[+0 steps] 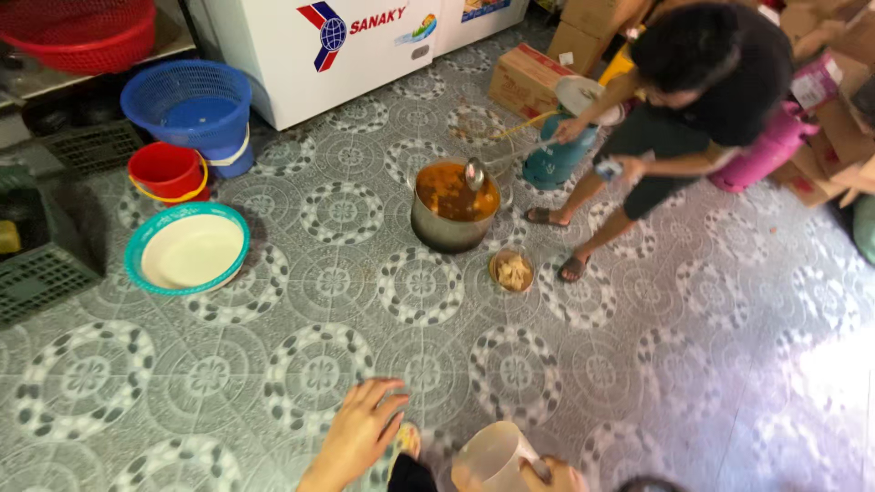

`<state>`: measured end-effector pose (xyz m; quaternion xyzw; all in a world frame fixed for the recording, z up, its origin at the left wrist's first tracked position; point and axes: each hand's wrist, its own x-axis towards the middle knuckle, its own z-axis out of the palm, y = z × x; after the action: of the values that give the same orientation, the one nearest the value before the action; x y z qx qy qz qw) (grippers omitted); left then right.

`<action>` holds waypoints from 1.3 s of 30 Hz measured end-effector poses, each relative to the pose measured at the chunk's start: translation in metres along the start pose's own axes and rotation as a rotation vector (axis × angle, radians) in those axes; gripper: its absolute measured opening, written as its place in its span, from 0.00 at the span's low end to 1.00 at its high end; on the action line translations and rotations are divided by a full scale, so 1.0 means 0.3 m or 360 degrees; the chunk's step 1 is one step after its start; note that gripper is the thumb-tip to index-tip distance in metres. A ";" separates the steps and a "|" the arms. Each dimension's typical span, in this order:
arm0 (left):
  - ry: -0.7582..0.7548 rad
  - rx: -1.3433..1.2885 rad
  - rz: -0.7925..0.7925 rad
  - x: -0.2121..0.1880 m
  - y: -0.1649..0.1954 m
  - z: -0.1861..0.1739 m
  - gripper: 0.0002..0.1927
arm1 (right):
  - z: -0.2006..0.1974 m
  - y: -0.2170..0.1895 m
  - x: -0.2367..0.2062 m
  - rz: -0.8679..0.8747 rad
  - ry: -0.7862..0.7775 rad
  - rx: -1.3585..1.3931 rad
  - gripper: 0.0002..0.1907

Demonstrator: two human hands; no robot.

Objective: The person places shredded purple cabbage from a red basket into two small pans on a gas stove, then adds pieces of mushroom, sausage slices, and other ingredients from a plastic bag and a metal tray into the pans, arranging them by hand. At the end the person holds a plastic jug while another person stirs a large pot on the floor.

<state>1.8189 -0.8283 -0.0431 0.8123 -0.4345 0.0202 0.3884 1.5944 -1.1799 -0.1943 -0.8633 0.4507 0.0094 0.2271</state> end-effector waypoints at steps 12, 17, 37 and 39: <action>-0.0110 0.0010 -0.0555 0.623 -0.891 0.162 0.14 | -0.242 -1.122 0.844 -0.0875 0.0587 0.0001 0.20; -0.0034 0.0025 -0.0316 1.059 -1.181 0.082 0.16 | -0.131 -1.441 1.144 -0.0261 0.0098 -0.0295 0.22; -0.0307 -0.0113 -0.0137 2.239 -1.573 0.013 0.18 | -0.096 -1.852 2.055 0.0079 -0.0336 -0.0177 0.23; -0.0334 -0.0093 -0.0230 2.297 -1.593 0.027 0.18 | -0.126 -1.914 2.162 0.0059 -0.0317 -0.0233 0.22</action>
<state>2.5898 -1.1560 -0.0867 0.8274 -0.4136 -0.1057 0.3648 2.4215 -1.4152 -0.0833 -0.8638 0.4400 0.1321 0.2068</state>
